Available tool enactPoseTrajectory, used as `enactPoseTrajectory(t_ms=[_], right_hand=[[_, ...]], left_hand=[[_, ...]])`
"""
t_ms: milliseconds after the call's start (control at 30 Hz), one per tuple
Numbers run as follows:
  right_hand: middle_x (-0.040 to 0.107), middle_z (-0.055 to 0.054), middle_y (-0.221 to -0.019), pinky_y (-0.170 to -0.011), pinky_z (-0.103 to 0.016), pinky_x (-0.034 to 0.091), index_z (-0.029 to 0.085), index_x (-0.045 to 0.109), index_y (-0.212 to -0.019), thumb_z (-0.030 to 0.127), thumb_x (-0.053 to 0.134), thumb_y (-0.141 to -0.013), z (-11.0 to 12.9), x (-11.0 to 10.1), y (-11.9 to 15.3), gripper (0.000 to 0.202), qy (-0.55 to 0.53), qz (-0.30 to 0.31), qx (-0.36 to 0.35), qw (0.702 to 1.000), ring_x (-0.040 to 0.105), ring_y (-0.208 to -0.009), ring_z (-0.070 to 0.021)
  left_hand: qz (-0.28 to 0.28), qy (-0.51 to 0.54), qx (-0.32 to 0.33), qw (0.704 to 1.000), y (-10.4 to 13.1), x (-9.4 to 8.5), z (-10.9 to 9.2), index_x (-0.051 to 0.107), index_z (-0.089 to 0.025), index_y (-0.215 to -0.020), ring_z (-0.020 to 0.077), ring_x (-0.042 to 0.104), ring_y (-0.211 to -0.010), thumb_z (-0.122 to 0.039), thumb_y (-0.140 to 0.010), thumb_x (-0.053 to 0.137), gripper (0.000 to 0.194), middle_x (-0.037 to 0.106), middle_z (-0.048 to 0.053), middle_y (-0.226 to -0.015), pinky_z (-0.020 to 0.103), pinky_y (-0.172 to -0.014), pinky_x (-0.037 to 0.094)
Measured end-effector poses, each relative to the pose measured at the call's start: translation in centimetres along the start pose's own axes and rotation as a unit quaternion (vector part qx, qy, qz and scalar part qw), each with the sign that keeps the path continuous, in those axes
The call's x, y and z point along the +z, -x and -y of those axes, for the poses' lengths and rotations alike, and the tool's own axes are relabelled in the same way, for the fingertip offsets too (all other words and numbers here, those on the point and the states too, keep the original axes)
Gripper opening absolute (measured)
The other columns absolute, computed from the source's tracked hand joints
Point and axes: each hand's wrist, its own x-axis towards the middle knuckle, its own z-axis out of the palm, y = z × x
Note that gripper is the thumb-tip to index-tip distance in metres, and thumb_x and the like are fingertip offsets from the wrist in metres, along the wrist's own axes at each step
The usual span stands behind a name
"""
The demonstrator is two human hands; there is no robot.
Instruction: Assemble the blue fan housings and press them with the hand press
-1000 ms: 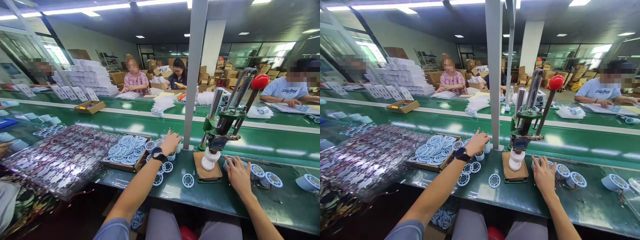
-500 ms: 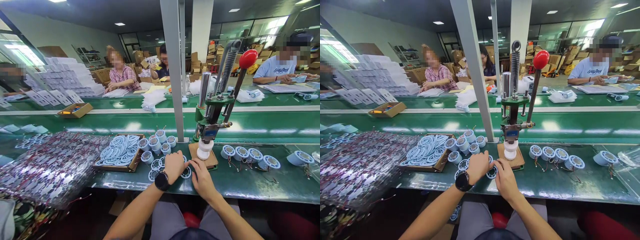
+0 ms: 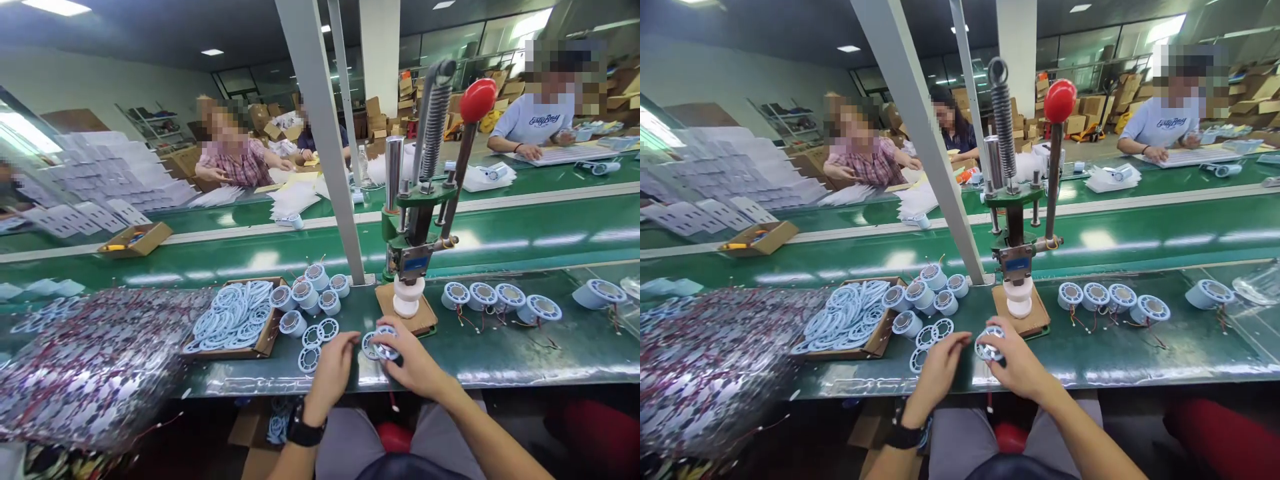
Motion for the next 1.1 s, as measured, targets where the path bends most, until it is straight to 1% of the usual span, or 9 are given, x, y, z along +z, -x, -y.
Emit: enactPoseTrajectory(t_ms=[100,167,267,367,533,633,733,900,1100], right_hand=[[0.058,-0.012,-0.129,-0.106,-0.038,0.049,0.022,0.066,-0.116,0.001,0.053,-0.069,-0.6,-1.7,3.5,0.053,-0.020,0.029,0.005,0.999,0.059,-0.123,-0.0232],[0.055,-0.013,-0.138,-0.109,-0.042,0.047,0.023,0.061,-0.126,0.001,0.048,-0.069,-1.5,-2.1,5.3,0.063,-0.031,0.035,0.020,0.999,0.055,-0.131,-0.0244],[0.039,-0.011,-0.156,-0.116,-0.049,0.037,0.027,0.044,-0.145,0.002,0.043,-0.072,-2.7,-2.1,7.2,0.077,-0.080,0.004,0.039,0.996,0.038,-0.146,-0.0252],[0.045,-0.013,-0.153,-0.112,-0.048,0.044,0.026,0.032,-0.151,0.012,0.047,-0.082,-3.0,-1.4,8.1,0.072,-0.102,-0.089,0.060,0.989,0.046,-0.140,-0.0254],[0.065,-0.012,-0.131,-0.105,-0.041,0.053,0.022,0.054,-0.135,0.014,0.062,-0.075,-2.2,2.0,7.2,0.062,-0.026,-0.159,0.079,0.984,0.064,-0.122,-0.0258],[0.068,-0.013,-0.128,-0.099,-0.039,0.057,0.020,0.050,-0.138,0.011,0.060,-0.074,-2.0,4.7,6.2,0.066,-0.015,-0.186,0.074,0.980,0.068,-0.115,-0.0251],[0.069,-0.015,-0.127,-0.096,-0.040,0.059,0.019,0.047,-0.142,0.013,0.062,-0.077,-2.1,6.7,5.7,0.067,0.000,-0.216,0.071,0.974,0.070,-0.113,-0.0268],[0.071,-0.015,-0.124,-0.091,-0.040,0.062,0.019,0.040,-0.147,0.018,0.067,-0.080,-2.0,7.1,5.5,0.073,0.020,-0.234,0.068,0.970,0.072,-0.109,-0.0279],[0.070,-0.015,-0.125,-0.091,-0.040,0.062,0.018,0.033,-0.152,0.015,0.065,-0.080,-1.7,6.9,5.3,0.078,0.048,-0.200,0.064,0.976,0.072,-0.110,-0.0272]], left_hand=[[-0.013,0.027,0.032,0.999,0.6,3.0,-0.4,0.062,-0.018,-0.128,0.0282,0.060,-0.121,-0.016,-0.084,0.060,0.044,0.066,0.012,-0.132,0.047,-0.103,0.050],[-0.023,0.038,0.039,0.998,0.5,4.2,-0.5,0.061,-0.021,-0.131,0.0329,0.057,-0.123,-0.016,-0.080,0.068,0.052,0.064,0.012,-0.136,0.055,-0.104,0.047],[-0.041,0.052,0.029,0.997,0.4,4.5,-0.2,0.060,-0.019,-0.130,0.0332,0.059,-0.119,-0.016,-0.081,0.067,0.050,0.067,0.014,-0.130,0.056,-0.102,0.048],[-0.070,0.081,0.013,0.994,0.9,3.8,-0.6,0.052,-0.016,-0.136,0.0302,0.062,-0.117,-0.020,-0.085,0.065,0.053,0.066,0.015,-0.130,0.051,-0.100,0.052],[-0.045,0.081,0.111,0.990,2.6,2.9,-3.2,0.043,-0.020,-0.142,0.0281,0.063,-0.118,-0.021,-0.084,0.066,0.063,0.064,0.013,-0.134,0.045,-0.099,0.053],[-0.040,0.047,0.142,0.988,3.1,3.1,-4.3,0.043,-0.019,-0.142,0.0299,0.063,-0.114,-0.013,-0.080,0.066,0.067,0.066,0.013,-0.131,0.048,-0.097,0.054],[-0.060,0.032,0.115,0.991,3.3,3.5,-4.4,0.044,-0.018,-0.141,0.0311,0.062,-0.115,-0.007,-0.078,0.063,0.067,0.065,0.014,-0.129,0.050,-0.097,0.054],[-0.076,0.065,0.064,0.993,3.4,3.9,-3.9,0.043,-0.018,-0.141,0.0307,0.060,-0.118,-0.007,-0.078,0.061,0.066,0.064,0.015,-0.129,0.050,-0.098,0.053],[-0.061,0.141,0.037,0.987,3.7,4.7,-3.4,0.040,-0.016,-0.142,0.0305,0.056,-0.125,-0.014,-0.082,0.058,0.063,0.060,0.017,-0.133,0.053,-0.105,0.047]])
